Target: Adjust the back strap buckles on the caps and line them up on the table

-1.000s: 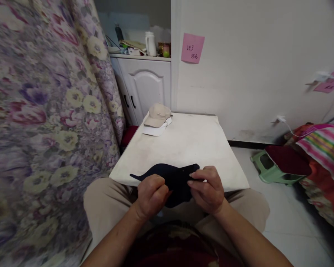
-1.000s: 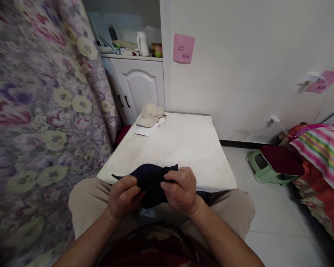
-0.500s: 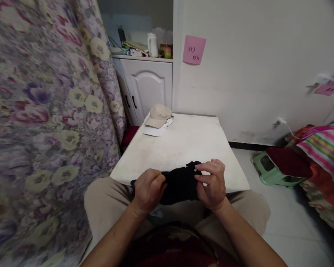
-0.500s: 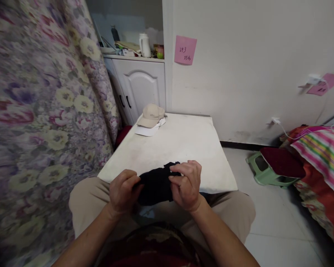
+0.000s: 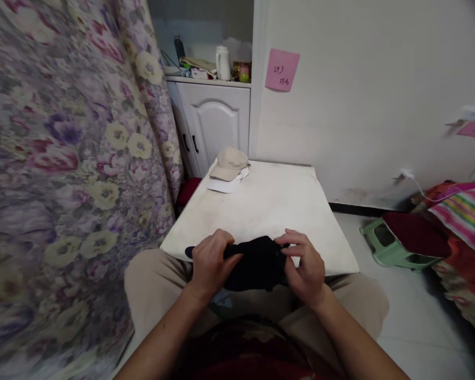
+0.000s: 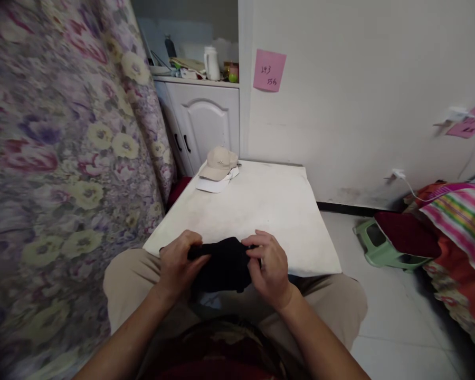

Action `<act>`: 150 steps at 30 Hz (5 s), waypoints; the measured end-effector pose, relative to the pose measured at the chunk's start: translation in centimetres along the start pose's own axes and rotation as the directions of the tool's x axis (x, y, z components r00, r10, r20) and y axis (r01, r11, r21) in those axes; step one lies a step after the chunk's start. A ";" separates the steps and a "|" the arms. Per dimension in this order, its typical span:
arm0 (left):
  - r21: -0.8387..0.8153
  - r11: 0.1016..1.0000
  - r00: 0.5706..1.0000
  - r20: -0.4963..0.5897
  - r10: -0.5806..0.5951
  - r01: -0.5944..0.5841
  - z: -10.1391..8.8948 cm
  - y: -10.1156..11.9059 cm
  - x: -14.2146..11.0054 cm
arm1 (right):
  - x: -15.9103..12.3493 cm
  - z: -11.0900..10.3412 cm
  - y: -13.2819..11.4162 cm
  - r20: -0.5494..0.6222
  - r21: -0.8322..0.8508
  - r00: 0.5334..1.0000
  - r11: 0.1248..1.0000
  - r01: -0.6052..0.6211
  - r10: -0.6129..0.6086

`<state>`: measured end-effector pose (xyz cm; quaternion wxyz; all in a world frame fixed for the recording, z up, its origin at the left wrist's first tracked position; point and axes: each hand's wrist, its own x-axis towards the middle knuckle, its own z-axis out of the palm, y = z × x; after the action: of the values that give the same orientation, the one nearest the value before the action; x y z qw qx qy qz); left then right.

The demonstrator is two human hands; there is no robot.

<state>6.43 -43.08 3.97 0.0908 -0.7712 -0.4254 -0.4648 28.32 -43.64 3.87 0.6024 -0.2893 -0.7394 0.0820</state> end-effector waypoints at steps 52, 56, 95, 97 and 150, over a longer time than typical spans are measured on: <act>-0.436 0.202 0.480 0.799 -0.363 0.877 1.3 2.4 1.5 | 2.4 0.8 1.4 0.680 0.266 0.449 0.375 -0.888 0.580; -0.428 0.187 0.467 0.809 -0.358 0.884 1.4 2.2 1.4 | 2.3 0.8 1.7 0.706 0.292 0.426 0.315 -0.903 0.566; -0.343 0.452 0.525 0.763 -0.377 0.823 2.4 1.9 0.5 | 1.0 1.4 3.3 0.655 0.146 0.519 0.582 -0.800 0.550; -0.341 0.484 0.539 0.761 -0.361 0.806 2.2 2.0 0.8 | 0.9 1.4 3.9 0.678 0.192 0.493 0.515 -0.835 0.545; -0.208 0.813 0.798 0.427 -0.425 0.544 3.5 3.1 0.6 | 0.0 3.2 2.3 0.333 0.225 0.587 0.543 -0.809 0.738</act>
<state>11.09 -42.73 3.32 -0.2389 -0.7102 -0.5386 -0.3853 26.05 -41.04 1.95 0.4677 -0.4640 -0.5621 0.5000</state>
